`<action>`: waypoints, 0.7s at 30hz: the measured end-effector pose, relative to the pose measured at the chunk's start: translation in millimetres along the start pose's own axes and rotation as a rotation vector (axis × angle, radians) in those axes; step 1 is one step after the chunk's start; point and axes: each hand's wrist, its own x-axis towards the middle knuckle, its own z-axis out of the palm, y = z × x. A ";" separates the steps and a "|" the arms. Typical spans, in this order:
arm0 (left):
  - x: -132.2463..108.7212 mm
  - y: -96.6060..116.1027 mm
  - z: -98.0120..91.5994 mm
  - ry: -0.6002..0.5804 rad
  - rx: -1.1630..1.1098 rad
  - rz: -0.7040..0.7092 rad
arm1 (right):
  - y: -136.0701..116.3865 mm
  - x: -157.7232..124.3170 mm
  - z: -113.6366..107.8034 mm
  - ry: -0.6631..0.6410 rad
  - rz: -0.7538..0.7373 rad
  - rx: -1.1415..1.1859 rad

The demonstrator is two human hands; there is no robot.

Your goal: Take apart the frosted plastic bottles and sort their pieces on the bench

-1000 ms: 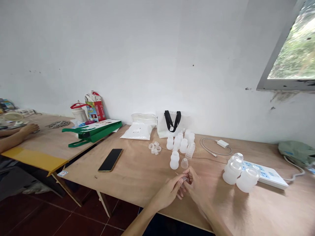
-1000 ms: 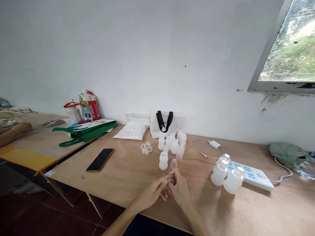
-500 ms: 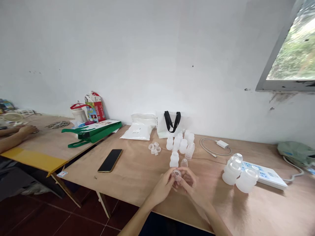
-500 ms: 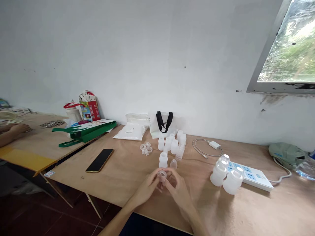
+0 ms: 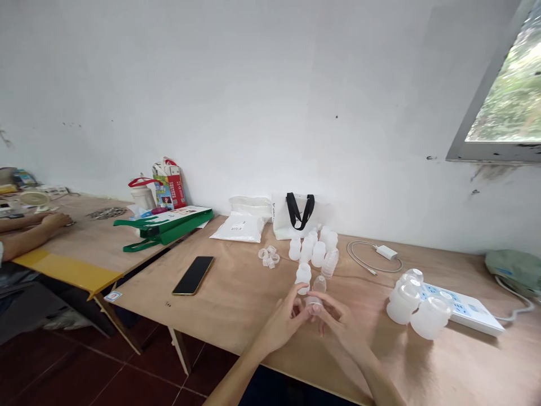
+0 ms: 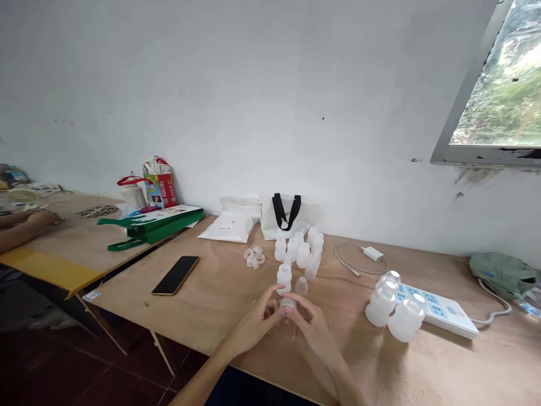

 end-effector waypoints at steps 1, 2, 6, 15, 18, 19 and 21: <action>0.1 -0.8 -0.9 0.021 0.021 -0.001 | 1.3 0.8 -4.1 0.039 -0.012 0.025; 0.4 -2.4 -1.3 0.045 0.038 0.004 | 2.8 1.7 -8.6 0.082 -0.020 0.044; 7.0 -17.3 3.0 0.189 0.088 0.040 | 8.2 4.4 -23.1 0.239 0.022 0.036; 52.9 -35.4 11.9 0.220 0.221 0.015 | 3.2 8.7 -20.1 0.345 0.030 0.075; 65.4 -30.5 12.6 0.179 0.255 0.011 | -0.2 9.9 -20.1 0.410 -0.014 0.166; 68.8 -29.1 13.4 0.169 0.269 0.008 | -1.0 10.2 -20.3 0.433 -0.026 0.197; 74.2 -26.9 15.1 0.155 0.296 -0.016 | -2.3 10.4 -20.9 0.477 -0.044 0.227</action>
